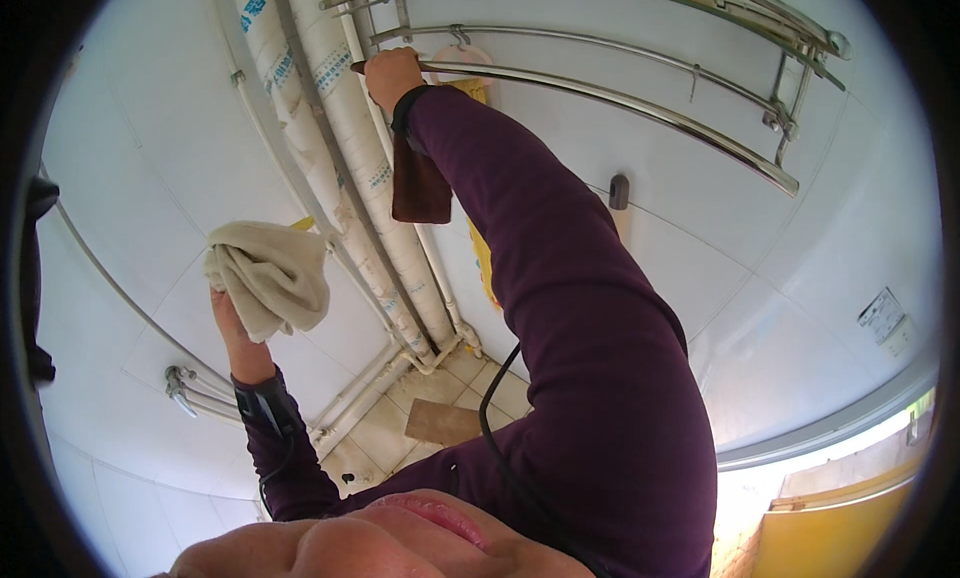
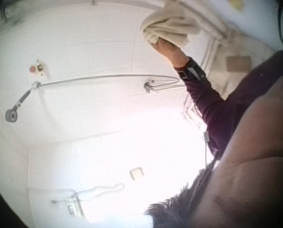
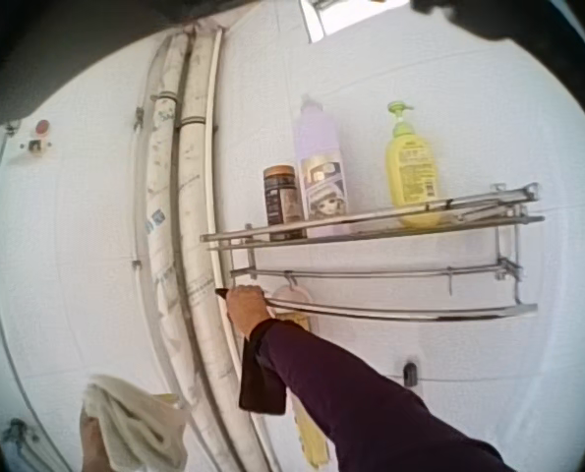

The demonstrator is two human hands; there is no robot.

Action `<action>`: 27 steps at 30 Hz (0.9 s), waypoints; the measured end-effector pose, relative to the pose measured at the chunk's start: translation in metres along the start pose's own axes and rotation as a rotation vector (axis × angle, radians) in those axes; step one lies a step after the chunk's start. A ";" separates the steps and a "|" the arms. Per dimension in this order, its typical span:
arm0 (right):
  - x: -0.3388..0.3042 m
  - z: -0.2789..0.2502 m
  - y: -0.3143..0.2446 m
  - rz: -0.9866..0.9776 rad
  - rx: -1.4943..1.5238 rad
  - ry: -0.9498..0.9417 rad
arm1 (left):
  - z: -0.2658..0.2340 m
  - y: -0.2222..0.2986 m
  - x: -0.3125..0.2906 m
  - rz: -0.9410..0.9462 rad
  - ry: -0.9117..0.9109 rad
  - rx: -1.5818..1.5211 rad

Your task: The person wipes the white tiled walls and a metal rack in a bathroom using a dark cloth. They clean around a wall-mounted electrical outlet and a colorful braided decoration, then briefly handle a white cloth before resuming wiping.

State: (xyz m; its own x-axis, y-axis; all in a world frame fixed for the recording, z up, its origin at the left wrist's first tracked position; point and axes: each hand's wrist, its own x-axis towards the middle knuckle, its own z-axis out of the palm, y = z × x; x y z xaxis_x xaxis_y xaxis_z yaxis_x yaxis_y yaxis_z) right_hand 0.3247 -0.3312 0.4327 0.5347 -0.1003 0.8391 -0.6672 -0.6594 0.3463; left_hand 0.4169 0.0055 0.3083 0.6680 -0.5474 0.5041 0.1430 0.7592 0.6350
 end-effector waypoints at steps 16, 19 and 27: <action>0.038 0.069 -0.033 -0.187 -0.289 0.068 | -0.061 0.013 -0.020 0.046 0.096 0.103; 0.045 0.069 -0.039 -0.302 -0.342 0.103 | -0.076 0.019 -0.030 0.063 0.207 0.177; 0.039 0.009 -0.004 -0.233 0.103 0.359 | -0.094 0.053 -0.036 0.136 0.240 0.230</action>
State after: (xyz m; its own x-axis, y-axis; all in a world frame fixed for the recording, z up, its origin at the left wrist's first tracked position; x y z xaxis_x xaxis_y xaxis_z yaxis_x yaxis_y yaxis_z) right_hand 0.3529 -0.3389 0.4600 0.4387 0.3127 0.8425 -0.4854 -0.7066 0.5149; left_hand 0.4696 0.0982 0.2687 0.8261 -0.3280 0.4583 -0.1088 0.7051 0.7007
